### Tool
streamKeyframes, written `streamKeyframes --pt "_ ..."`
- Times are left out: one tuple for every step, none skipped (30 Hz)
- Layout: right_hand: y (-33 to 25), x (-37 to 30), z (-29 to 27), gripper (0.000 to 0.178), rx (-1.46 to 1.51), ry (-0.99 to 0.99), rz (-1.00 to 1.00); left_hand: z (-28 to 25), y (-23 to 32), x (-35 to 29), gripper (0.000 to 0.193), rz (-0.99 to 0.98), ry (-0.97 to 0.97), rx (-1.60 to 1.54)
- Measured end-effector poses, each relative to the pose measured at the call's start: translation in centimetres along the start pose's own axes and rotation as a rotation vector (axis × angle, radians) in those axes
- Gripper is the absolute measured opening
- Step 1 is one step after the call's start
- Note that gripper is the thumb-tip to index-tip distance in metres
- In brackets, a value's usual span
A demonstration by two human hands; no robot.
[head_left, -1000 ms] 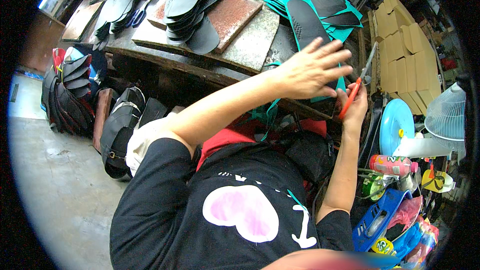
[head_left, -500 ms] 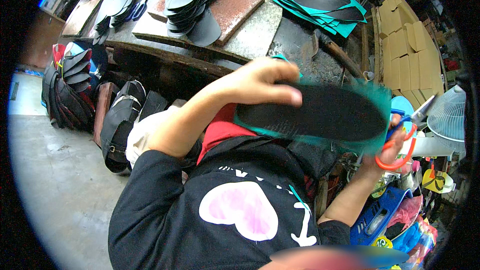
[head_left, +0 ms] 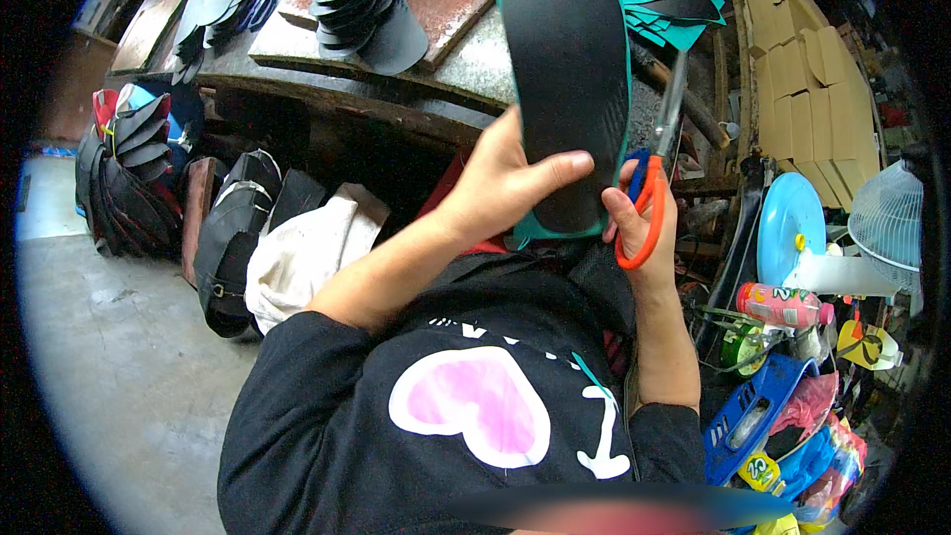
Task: The person uses scissors to trim the edges of black shoe insoles that are attached to green backing sheets. They repeatedly pick up a sheet, cut along the insole outline, and place the finished insole on a nearby stack.
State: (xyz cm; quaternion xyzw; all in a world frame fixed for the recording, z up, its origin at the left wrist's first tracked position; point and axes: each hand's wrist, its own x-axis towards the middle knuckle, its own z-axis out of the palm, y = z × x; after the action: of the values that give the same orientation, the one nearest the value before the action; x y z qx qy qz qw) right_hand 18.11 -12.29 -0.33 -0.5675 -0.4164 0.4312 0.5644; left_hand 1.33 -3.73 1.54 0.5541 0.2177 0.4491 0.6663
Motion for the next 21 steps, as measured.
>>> streamKeyframes --pt "0.2 -0.1 -0.1 0.032 -0.003 -0.024 0.060 -0.5 0.2 0.3 0.053 0.108 0.054 0.064" --pt "0.4 -0.1 -0.4 0.032 -0.006 -0.052 0.116 -1.2 0.5 0.8 0.047 0.119 0.075 0.023" --pt "0.5 -0.4 -0.5 0.033 -0.044 -0.099 0.154 -1.7 0.5 1.4 0.047 0.116 0.136 -0.101" --pt "0.6 -0.8 -0.8 0.034 -0.081 -0.145 0.187 -2.3 0.6 2.1 0.046 0.152 0.198 -0.028" --pt "0.7 -1.2 -1.1 0.035 -0.119 -0.177 0.219 -2.8 0.6 2.6 0.045 0.246 0.235 0.027" --pt "0.7 -1.6 -1.2 0.052 0.030 -0.283 0.192 -3.2 0.5 3.1 0.044 0.301 0.256 0.119" --pt "0.6 -2.1 -1.5 0.076 -0.019 -0.381 0.180 -3.5 0.4 3.5 0.044 0.319 0.266 0.109" --pt "0.6 -2.6 -1.5 0.085 -0.001 -0.431 0.205 -3.6 0.3 3.7 0.044 0.333 0.282 0.107" --pt "0.5 -2.9 -1.5 0.094 0.007 -0.474 0.231 -3.6 0.1 3.8 0.044 0.345 0.297 0.117" --pt "0.4 -3.0 -1.5 0.097 -0.032 -0.481 0.196 -3.5 0.0 3.8 0.045 0.328 0.310 0.099" --pt "0.2 -3.1 -1.4 0.100 -0.075 -0.492 0.165 -3.3 -0.1 3.7 0.044 0.332 0.295 0.125" --pt "0.0 -3.1 -1.2 0.102 -0.123 -0.513 0.132 -3.0 -0.2 3.5 0.044 0.336 0.277 0.150" --pt "-0.1 -3.0 -1.0 0.104 -0.102 -0.497 0.127 -2.8 -0.3 3.4 0.043 0.349 0.260 0.182" --pt "-0.2 -2.8 -0.7 0.105 -0.085 -0.491 0.123 -2.4 -0.4 3.1 0.040 0.333 0.222 0.131" --pt "-0.3 -2.7 -0.5 0.106 -0.068 -0.486 0.118 -2.1 -0.3 3.0 0.041 0.307 0.220 0.095" --pt "-0.4 -2.6 -0.2 0.107 -0.024 -0.461 0.169 -1.9 -0.3 2.9 0.042 0.282 0.220 0.059" --pt "-0.4 -2.6 0.1 0.107 0.024 -0.496 0.166 -1.7 -0.3 2.8 0.043 0.258 0.223 0.027" --pt "-0.5 -2.7 0.2 0.108 0.079 -0.518 0.169 -1.6 -0.2 2.6 0.043 0.232 0.226 -0.036" --pt "-0.6 -2.8 0.3 0.108 0.122 -0.541 0.181 -1.5 -0.1 2.6 0.043 0.226 0.222 -0.047" --pt "-0.7 -3.1 0.3 0.110 0.117 -0.522 0.222 -1.4 0.0 2.6 0.043 0.229 0.218 -0.063" --pt "-0.8 -3.2 0.3 0.110 0.128 -0.512 0.252 -1.4 0.0 2.5 0.043 0.233 0.215 -0.078"
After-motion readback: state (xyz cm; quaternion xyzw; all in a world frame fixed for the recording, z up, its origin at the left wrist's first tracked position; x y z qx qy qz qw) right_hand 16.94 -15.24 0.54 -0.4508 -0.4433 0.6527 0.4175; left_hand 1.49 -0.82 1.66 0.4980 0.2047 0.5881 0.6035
